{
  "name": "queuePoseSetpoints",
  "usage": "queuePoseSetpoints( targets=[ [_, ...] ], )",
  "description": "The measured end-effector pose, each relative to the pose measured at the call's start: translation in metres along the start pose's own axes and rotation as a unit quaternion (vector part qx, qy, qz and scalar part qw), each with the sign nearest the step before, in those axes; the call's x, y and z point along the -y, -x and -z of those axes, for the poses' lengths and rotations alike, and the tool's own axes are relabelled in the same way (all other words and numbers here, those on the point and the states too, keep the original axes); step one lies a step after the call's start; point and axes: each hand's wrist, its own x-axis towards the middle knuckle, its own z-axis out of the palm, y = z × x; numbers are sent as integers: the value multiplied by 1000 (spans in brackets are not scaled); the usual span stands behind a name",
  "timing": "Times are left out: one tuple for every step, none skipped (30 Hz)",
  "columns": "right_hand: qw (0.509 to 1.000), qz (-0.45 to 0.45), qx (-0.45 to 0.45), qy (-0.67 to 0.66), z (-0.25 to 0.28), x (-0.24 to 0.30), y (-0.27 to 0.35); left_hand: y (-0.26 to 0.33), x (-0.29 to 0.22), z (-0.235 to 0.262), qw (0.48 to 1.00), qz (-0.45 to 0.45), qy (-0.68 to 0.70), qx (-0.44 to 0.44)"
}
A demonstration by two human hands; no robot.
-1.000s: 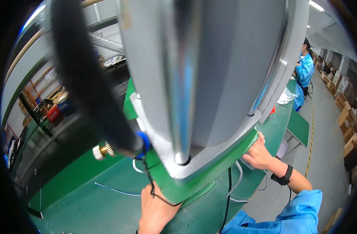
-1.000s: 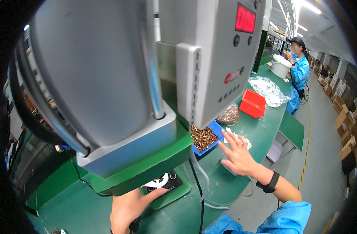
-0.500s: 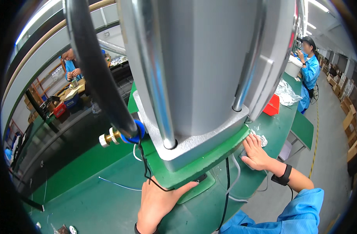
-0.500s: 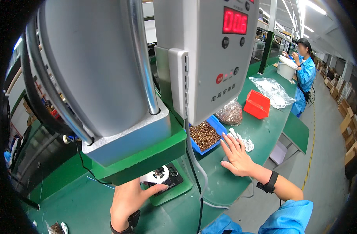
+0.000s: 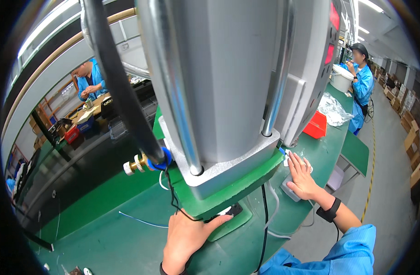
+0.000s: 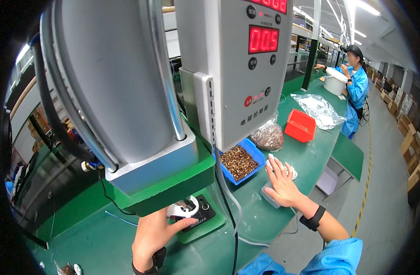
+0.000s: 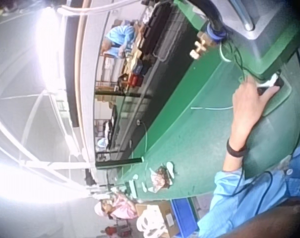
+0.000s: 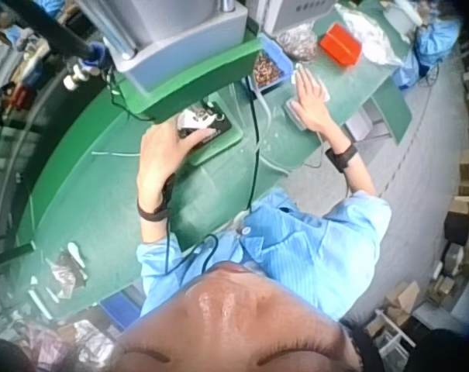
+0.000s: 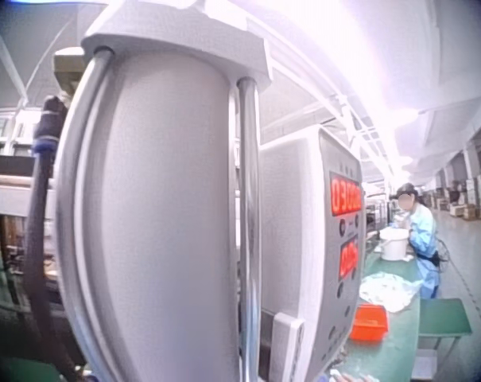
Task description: Assembling small white plastic components using a pneumatic press machine.
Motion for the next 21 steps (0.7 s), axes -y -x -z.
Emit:
queuePoseSetpoints(
  targets=[
    [1000, -2, 13, 7, 1, 0, 0, 1, -2, 0, 1000, -2, 0, 0],
    [1000, 0, 12, 6, 3, 1, -1, 2, -7, 2, 999, 14, -42, 18],
    [1000, -6, 10, 2, 6, 3, -2, 3, -10, 4, 996, 30, -83, 35],
    [1000, -12, 7, -1, 8, 4, -3, 3, -9, 4, 995, 40, -80, 33],
    [1000, -10, 6, -1, 8, 5, -2, 4, -8, 4, 995, 40, -81, 31],
    [1000, -12, -1, 6, 8, 4, -2, 6, -7, 4, 995, 42, -92, 23],
    [1000, -15, -7, 13, 8, 4, -1, 8, -7, 4, 994, 44, -102, 15],
    [1000, -14, -9, 12, 9, 5, -1, 8, -6, 6, 994, 44, -104, 14],
    [999, -13, -10, 35, 11, 5, 0, 9, -6, 8, 994, 31, -105, 14],
    [998, -12, -11, 59, 13, 7, 0, 10, -5, 11, 994, 18, -107, 14],
    [998, -12, -11, 58, 17, 9, 0, 11, -4, 13, 994, 19, -108, 13],
    [998, -7, -21, 59, 22, 11, 1, 12, -4, 16, 995, 20, -98, 18],
    [998, -3, -29, 59, 26, 13, 1, 12, -3, 19, 996, 21, -89, 22],
    [998, -2, -30, 59, 30, 15, 1, 13, -3, 20, 996, 21, -89, 22],
    [998, 0, -20, 65, 35, 18, 2, 13, -3, 22, 997, 17, -78, 25],
    [997, 2, -9, 72, 37, 19, 2, 13, -2, 23, 997, 13, -66, 28],
    [997, 2, -9, 72, 38, 20, 2, 12, -2, 24, 997, 13, -66, 28],
    [997, 8, -14, 69, 38, 21, 3, 10, -2, 25, 998, 23, -55, 31],
    [998, 15, -19, 65, 39, 22, 3, 10, -1, 26, 998, 34, -44, 34],
    [998, 15, -18, 65, 39, 24, 4, 8, 5, 25, 998, 35, -43, 34],
    [997, 25, -21, 66, 39, 26, 4, 5, 14, 21, 999, 27, 29, 29]
  ],
)
